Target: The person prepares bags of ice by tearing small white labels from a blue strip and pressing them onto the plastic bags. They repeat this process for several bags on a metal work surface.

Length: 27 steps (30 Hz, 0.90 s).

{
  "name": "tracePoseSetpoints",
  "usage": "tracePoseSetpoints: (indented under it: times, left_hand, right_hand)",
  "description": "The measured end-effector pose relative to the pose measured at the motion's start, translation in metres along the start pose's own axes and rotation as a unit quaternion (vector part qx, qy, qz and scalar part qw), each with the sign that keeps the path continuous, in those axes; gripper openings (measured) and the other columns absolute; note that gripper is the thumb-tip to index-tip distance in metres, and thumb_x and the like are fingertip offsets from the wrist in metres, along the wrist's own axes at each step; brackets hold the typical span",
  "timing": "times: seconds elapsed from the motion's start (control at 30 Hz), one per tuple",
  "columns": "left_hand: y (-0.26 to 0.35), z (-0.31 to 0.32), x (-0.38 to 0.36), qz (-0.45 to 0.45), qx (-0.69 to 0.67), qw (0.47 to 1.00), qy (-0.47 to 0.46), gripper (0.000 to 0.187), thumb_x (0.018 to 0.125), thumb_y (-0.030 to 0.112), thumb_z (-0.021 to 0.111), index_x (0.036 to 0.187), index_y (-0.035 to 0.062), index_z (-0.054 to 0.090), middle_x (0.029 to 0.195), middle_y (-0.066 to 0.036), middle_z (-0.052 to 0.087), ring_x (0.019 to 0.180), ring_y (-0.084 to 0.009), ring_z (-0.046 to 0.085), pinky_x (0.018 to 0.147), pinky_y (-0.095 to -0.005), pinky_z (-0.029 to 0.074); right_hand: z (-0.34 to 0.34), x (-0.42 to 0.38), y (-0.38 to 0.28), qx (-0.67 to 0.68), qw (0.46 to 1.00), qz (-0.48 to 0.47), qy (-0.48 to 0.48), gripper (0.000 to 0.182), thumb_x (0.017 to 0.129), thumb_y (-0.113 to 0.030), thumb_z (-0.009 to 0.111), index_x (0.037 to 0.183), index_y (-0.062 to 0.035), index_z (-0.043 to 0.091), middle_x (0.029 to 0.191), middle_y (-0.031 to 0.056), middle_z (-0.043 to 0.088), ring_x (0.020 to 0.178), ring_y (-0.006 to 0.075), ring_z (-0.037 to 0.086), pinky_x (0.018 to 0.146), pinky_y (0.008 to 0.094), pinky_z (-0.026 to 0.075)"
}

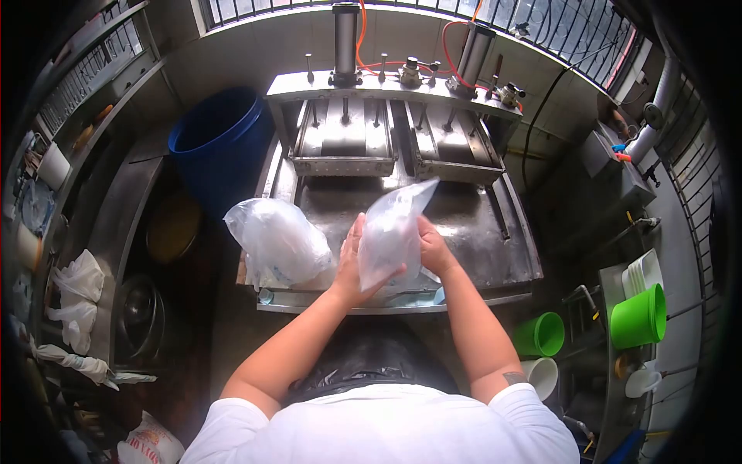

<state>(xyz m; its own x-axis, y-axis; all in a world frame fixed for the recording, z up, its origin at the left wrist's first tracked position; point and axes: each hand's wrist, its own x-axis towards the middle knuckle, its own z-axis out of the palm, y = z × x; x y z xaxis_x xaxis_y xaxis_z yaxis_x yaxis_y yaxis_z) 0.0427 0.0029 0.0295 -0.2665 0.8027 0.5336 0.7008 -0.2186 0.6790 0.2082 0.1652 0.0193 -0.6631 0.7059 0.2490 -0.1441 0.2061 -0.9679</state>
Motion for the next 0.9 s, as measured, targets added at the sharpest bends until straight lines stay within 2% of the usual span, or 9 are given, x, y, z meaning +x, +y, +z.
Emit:
tracePoseSetpoints:
  times: [0.07, 0.2, 0.27, 0.4, 0.47, 0.63, 0.73, 0.8, 0.9]
  left_hand:
    - [-0.009, 0.01, 0.005, -0.061, -0.019, 0.998, 0.029, 0.132, 0.072, 0.046, 0.1, 0.168, 0.0078, 0.018, 0.152, -0.022, 0.054, 0.137, -0.046, 0.056, 0.116, -0.0567, 0.045]
    - [-0.033, 0.004, -0.015, -0.058, -0.019, 0.997, -0.049, 0.12, 0.077, 0.044, 0.097, 0.166, 0.0072, 0.025, 0.153, -0.019, 0.054, 0.137, -0.044, 0.056, 0.116, -0.0561, 0.046]
    - [-0.028, -0.009, -0.023, -0.291, -0.26, 0.906, -0.165, 0.115, 0.083, 0.037, 0.094, 0.17, 0.007, 0.024, 0.162, -0.021, 0.048, 0.15, -0.0361, 0.049, 0.123, -0.045, 0.04]
    - [-0.08, 0.01, -0.054, -0.201, -0.119, 0.961, -0.145, 0.112, 0.085, 0.045, 0.09, 0.169, 0.0085, 0.027, 0.165, -0.023, 0.044, 0.155, -0.0387, 0.041, 0.128, -0.0458, 0.034]
    - [-0.102, 0.017, -0.075, -0.148, 0.012, 0.985, -0.092, 0.115, 0.085, 0.055, 0.088, 0.167, 0.0028, 0.027, 0.167, -0.027, 0.034, 0.154, -0.0468, 0.038, 0.129, -0.0517, 0.032]
    - [-0.021, -0.017, -0.091, -0.048, 0.059, 0.992, -0.1, 0.123, 0.075, 0.054, 0.095, 0.167, 0.0038, 0.031, 0.17, -0.03, 0.029, 0.157, -0.0571, 0.024, 0.132, -0.0539, 0.023]
    - [0.002, -0.007, -0.059, -0.028, 0.095, 0.991, -0.091, 0.122, 0.07, 0.051, 0.098, 0.165, 0.0057, 0.036, 0.167, -0.028, 0.035, 0.154, -0.052, 0.035, 0.128, -0.0544, 0.031]
    - [-0.012, 0.004, -0.032, -0.194, 0.024, 0.967, -0.161, 0.119, 0.067, 0.046, 0.101, 0.162, 0.0074, 0.039, 0.161, -0.025, 0.044, 0.147, -0.0446, 0.047, 0.123, -0.0522, 0.04]
    - [-0.051, -0.001, -0.02, -0.162, -0.03, 0.978, -0.126, 0.095, 0.074, 0.043, 0.098, 0.151, 0.0064, 0.055, 0.144, -0.024, 0.061, 0.134, -0.0398, 0.061, 0.113, -0.0475, 0.05]
  right_hand:
    - [-0.001, -0.004, 0.012, 0.084, 0.99, 0.084, -0.075, 0.064, 0.113, -0.054, 0.055, 0.149, -0.0017, 0.061, 0.136, 0.0065, 0.07, 0.124, 0.0169, 0.062, 0.107, 0.0314, 0.05]
    - [0.012, -0.038, 0.023, 0.003, 0.996, 0.09, -0.022, 0.07, 0.113, -0.062, 0.048, 0.147, -0.0013, 0.062, 0.133, 0.0063, 0.07, 0.123, 0.0158, 0.062, 0.108, 0.0317, 0.049]
    - [0.008, -0.042, 0.041, -0.021, 0.997, 0.075, -0.027, 0.07, 0.113, -0.061, 0.049, 0.147, -0.0022, 0.062, 0.131, 0.0062, 0.07, 0.121, 0.0162, 0.062, 0.107, 0.032, 0.049]
    - [-0.002, -0.056, 0.068, -0.042, 0.991, 0.126, -0.029, 0.068, 0.111, -0.062, 0.054, 0.146, -0.0055, 0.064, 0.117, 0.0029, 0.072, 0.105, 0.0129, 0.064, 0.096, 0.0302, 0.052]
    - [-0.011, -0.062, 0.077, -0.069, 0.989, 0.128, -0.018, 0.068, 0.109, -0.063, 0.056, 0.146, -0.0063, 0.064, 0.111, 0.0003, 0.071, 0.098, 0.0102, 0.061, 0.089, 0.0286, 0.052]
    - [-0.011, -0.055, 0.02, -0.055, 0.987, 0.144, 0.038, 0.072, 0.107, -0.066, 0.058, 0.15, -0.0078, 0.061, 0.105, -0.0029, 0.069, 0.089, 0.0079, 0.059, 0.08, 0.0277, 0.052]
    - [0.014, -0.042, 0.036, 0.03, 0.999, 0.042, 0.003, 0.069, 0.108, -0.065, 0.056, 0.149, -0.0096, 0.059, 0.119, 0.0026, 0.071, 0.109, 0.0174, 0.063, 0.101, 0.0347, 0.051]
    - [0.026, -0.048, 0.048, 0.002, 0.998, 0.061, 0.016, 0.066, 0.11, -0.063, 0.055, 0.147, -0.0088, 0.059, 0.12, 0.0031, 0.07, 0.112, 0.017, 0.062, 0.103, 0.0346, 0.05]
    - [0.033, -0.06, 0.048, -0.086, 0.994, 0.058, 0.035, 0.058, 0.113, -0.054, 0.055, 0.144, -0.0057, 0.061, 0.119, 0.004, 0.071, 0.104, 0.0145, 0.063, 0.096, 0.0323, 0.053]
